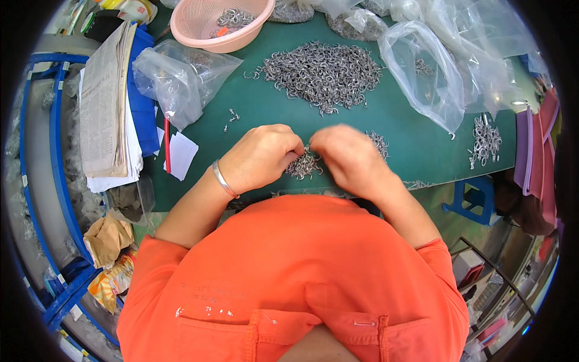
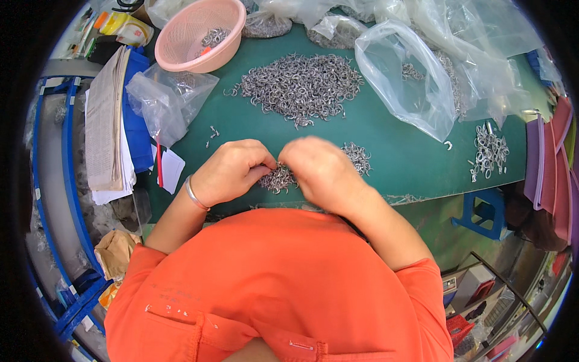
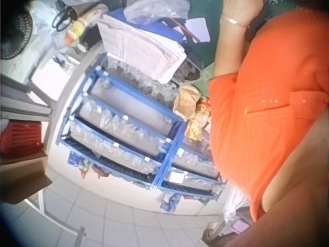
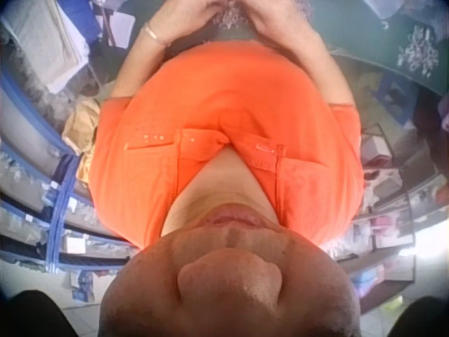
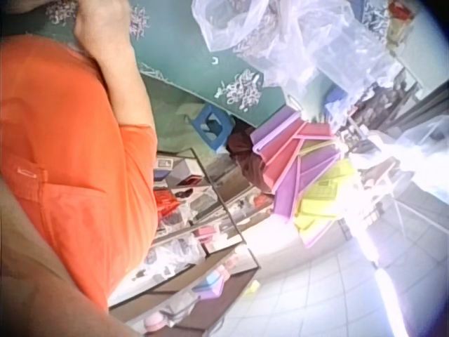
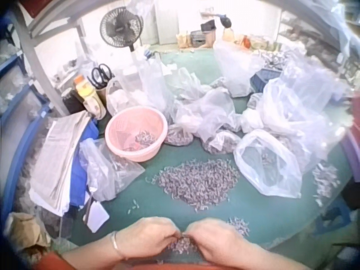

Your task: The person sorts metal hooks from a pile on the workstation by hand, separating them into smaller groups and placing some into a pink container.

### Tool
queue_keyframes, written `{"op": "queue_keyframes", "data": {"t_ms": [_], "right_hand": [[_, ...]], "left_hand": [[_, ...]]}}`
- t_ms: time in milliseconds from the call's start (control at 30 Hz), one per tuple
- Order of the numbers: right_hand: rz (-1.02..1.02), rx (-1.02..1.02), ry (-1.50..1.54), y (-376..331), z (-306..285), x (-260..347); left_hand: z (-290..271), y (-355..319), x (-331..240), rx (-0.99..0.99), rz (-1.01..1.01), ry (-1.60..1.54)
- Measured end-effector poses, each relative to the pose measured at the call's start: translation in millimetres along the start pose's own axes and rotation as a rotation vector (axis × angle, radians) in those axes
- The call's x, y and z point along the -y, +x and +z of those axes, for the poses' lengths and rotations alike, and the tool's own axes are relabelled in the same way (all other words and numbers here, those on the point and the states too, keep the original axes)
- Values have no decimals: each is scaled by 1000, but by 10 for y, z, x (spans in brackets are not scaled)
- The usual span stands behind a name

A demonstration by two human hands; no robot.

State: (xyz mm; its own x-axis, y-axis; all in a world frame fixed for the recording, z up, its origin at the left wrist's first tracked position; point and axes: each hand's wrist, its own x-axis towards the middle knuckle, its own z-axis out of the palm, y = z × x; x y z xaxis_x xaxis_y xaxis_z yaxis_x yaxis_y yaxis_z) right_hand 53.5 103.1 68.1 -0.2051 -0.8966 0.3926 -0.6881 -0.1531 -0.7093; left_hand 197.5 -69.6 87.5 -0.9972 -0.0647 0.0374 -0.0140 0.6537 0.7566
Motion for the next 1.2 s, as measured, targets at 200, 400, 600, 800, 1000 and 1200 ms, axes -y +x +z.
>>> {"op": "queue_keyframes", "data": {"t_ms": [200, 400, 600, 800, 1000, 1200], "right_hand": [[44, -81, -134, 160, -106, -214], [122, 34, -36, 112, -173, -237], [128, 35, -137, 110, -197, -214], [168, -56, -149, 91, -228, -218], [94, -53, -263, 48, -98, -168], [50, -58, -351, 47, -83, -149]], "left_hand": [[-53, 43, -43, -11, -21, -13], [0, 89, 16, -131, -35, -4], [260, 262, 53, -304, 36, 83], [278, 264, 151, -316, 45, 89], [259, 265, 104, -335, 47, 42], [312, 254, 86, -280, 94, 92]]}}
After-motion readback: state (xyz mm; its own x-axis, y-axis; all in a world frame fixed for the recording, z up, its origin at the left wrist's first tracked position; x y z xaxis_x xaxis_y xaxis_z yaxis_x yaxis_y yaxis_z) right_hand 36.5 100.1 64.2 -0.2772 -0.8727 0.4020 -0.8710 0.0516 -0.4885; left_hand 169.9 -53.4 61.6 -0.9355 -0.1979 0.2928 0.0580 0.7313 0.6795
